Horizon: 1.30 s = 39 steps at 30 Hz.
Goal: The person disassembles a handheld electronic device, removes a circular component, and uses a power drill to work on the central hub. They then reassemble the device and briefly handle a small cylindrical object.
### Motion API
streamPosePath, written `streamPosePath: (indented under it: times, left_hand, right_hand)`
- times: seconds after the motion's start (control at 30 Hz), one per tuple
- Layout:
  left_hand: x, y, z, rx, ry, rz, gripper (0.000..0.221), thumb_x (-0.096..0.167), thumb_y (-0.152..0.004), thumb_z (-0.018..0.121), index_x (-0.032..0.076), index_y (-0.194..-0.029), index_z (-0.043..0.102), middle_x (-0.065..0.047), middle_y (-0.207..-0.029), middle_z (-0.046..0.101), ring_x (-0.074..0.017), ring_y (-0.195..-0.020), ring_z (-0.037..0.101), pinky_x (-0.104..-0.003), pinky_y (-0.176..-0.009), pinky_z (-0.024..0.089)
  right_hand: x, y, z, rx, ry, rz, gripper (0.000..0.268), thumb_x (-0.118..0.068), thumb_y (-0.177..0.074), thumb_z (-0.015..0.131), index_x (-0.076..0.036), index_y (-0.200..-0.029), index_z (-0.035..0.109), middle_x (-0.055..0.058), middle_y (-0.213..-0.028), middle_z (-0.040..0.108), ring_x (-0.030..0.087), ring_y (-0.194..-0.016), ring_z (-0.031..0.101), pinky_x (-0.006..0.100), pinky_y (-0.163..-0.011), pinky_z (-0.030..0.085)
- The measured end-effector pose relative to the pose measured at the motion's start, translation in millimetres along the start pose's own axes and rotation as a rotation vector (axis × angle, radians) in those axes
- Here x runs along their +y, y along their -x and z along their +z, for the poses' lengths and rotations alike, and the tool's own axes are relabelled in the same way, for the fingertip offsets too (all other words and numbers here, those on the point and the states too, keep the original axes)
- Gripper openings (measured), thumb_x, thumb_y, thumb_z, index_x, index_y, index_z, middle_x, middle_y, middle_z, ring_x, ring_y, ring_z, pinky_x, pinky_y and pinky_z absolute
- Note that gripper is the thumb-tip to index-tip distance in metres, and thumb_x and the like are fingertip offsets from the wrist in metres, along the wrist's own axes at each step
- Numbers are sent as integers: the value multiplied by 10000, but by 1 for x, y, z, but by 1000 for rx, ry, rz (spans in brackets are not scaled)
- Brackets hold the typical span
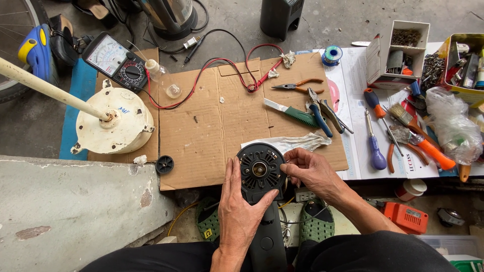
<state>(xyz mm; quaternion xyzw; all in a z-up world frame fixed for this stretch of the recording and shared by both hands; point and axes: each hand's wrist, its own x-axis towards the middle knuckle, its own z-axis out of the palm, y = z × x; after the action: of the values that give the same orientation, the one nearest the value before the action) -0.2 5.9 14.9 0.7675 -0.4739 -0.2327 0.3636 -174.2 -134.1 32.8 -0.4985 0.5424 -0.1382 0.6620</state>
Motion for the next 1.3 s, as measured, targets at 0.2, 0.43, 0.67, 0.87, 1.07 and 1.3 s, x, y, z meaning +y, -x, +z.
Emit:
streamPosePath:
  times: [0.2,0.43,0.67,0.87,1.07,1.3]
  left_hand:
    - [11,1,-2,-72,63,-91,1378,482,-717,1041,145,-1755,201,-140,-1855,227,-329,-1688,296,-499,-1246,411]
    - [16,1,-1,-126,81,-113,1489,475,-683,1064,151,-1764,93,-119,-1869,152,-337,-1708,245,-547,-1219,447]
    - [3,0,15,-68,-7,-187,1542,463,-597,1111,203,-1773,150,-84,-1841,257,-308,-1657,339,-510,-1187,468]
    - [-18,3,47,139,-128,-142,1630,553,-378,1108,231,-1754,295,-40,-1780,425,-259,-1545,528,-491,-992,601]
    - [-25,4,54,206,-95,-119,1644,518,-328,1106,202,-1747,339,-60,-1763,455,-245,-1590,493,-417,-1067,586]
    - [-21,4,54,203,-51,-169,1724,360,-261,1205,159,-1744,350,-124,-1758,436,-330,-1611,434,-464,-1241,430]
  right_hand:
    - [3,-1,0,1,-4,-3,202,-182,-973,809,-57,-1120,751,59,-792,673,154,-665,605,321,-669,525]
    - [8,-6,0,5,-32,-7,190,-152,-964,811,-52,-1113,749,51,-762,654,146,-646,591,315,-662,501]
    - [28,-19,-5,-44,-125,-88,275,-148,-941,853,-60,-1163,715,37,-747,683,130,-601,636,270,-561,525]
    - [-4,-3,-14,-69,-57,12,338,-238,-948,827,-95,-1234,718,32,-886,724,131,-726,675,266,-670,539]
    - [-2,-49,-80,381,52,-130,286,-278,-1032,687,-58,-1191,780,99,-1046,809,173,-809,711,312,-748,599]
    - [17,-120,-138,673,351,-137,332,-301,-1023,615,-78,-1170,811,82,-1072,825,215,-983,734,389,-885,552]
